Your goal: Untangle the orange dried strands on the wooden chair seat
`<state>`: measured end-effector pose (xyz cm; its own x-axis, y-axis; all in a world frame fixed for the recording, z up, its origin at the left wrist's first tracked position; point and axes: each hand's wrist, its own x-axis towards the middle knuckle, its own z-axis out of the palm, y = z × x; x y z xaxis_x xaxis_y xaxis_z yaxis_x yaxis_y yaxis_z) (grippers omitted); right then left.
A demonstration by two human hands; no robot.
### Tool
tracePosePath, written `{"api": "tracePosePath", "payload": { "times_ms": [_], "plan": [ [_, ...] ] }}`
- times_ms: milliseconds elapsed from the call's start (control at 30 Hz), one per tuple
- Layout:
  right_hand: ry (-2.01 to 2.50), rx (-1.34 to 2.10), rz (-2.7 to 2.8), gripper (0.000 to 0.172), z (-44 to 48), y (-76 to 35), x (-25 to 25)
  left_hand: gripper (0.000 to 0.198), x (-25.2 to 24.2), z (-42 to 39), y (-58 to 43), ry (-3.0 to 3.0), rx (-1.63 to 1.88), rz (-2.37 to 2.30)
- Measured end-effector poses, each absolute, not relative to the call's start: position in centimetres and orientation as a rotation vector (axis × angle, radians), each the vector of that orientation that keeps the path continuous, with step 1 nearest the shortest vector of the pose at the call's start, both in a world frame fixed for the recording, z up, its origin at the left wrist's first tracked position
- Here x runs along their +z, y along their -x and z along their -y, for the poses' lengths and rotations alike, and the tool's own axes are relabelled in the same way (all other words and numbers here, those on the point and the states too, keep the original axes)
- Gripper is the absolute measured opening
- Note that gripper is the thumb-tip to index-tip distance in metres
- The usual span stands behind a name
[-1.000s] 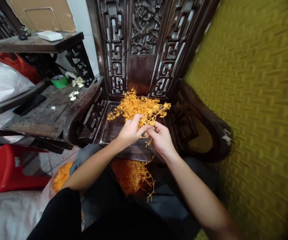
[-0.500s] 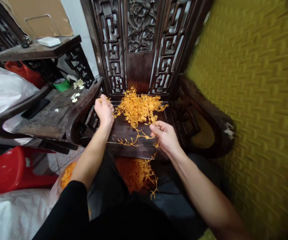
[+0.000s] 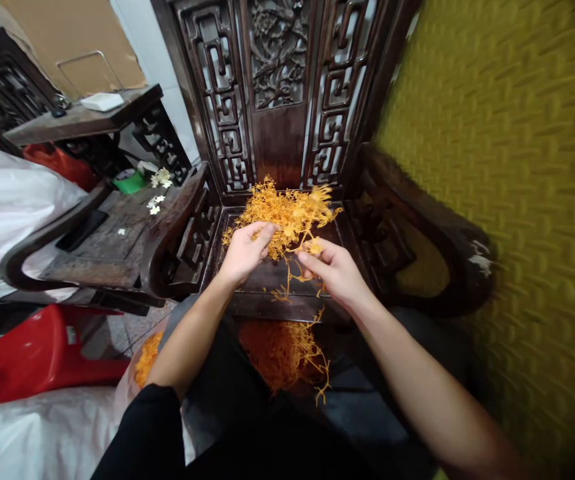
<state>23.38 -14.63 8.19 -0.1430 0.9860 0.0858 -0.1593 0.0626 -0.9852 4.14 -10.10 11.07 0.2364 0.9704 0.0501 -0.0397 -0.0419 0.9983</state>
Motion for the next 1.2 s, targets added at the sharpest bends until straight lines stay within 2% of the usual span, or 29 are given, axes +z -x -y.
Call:
{"api": "tracePosePath", "payload": {
  "times_ms": [67, 167, 300, 400, 467, 533, 667, 767, 933, 1033, 1200],
  "plan": [
    [1.011, 1.300, 1.362, 0.030, 14.8, -23.2, 8.0, 0.049, 10.9, 10.0, -4.1, -1.403, 1.025, -1.020],
    [1.068, 1.233, 1.484, 0.029, 15.0, -23.0, 7.8, 0.040, 11.1, 9.9, -4.2, -1.590, 1.031, -1.112],
    [1.089, 0.911, 1.428, 0.026, 15.1, -23.0, 7.8, 0.028, 11.0, 9.9, -4.3, -1.804, 1.143, -1.292],
    [1.036, 0.700, 1.491, 0.012, 15.3, -22.9, 8.1, 0.028, 10.6, 10.0, -4.8, -1.863, 1.138, -1.382],
    [0.951, 0.671, 1.557, 0.008, 15.4, -22.8, 8.4, 0.028, 10.3, 10.3, -5.3, -1.923, 1.144, -1.417],
    [0.903, 0.676, 1.565, 0.012, 15.5, -22.7, 8.7, 0.027, 10.2, 10.7, -5.7, -1.993, 1.173, -1.441],
    [0.959, 0.626, 1.502, 0.012, 15.5, -22.8, 8.8, 0.026, 10.4, 11.4, -6.2, -2.067, 1.215, -1.360],
    [0.995, 0.716, 1.406, 0.004, 15.4, -22.6, 8.6, 0.026, 10.3, 11.7, -6.4, -2.028, 1.129, -1.194],
    [0.861, 1.104, 0.941, 0.032, 15.1, -22.3, 8.2, 0.031, 9.9, 11.2, -6.7, -1.928, 1.035, -0.985],
    [0.754, 1.308, 0.764, 0.030, 14.8, -22.4, 8.4, 0.028, 9.9, 10.9, -6.6, -1.863, 1.026, -0.937],
    [0.894, 1.305, 0.726, 0.029, 14.8, -22.5, 8.7, 0.027, 10.0, 11.0, -6.2, -1.789, 1.017, -0.998]
  ]
}}
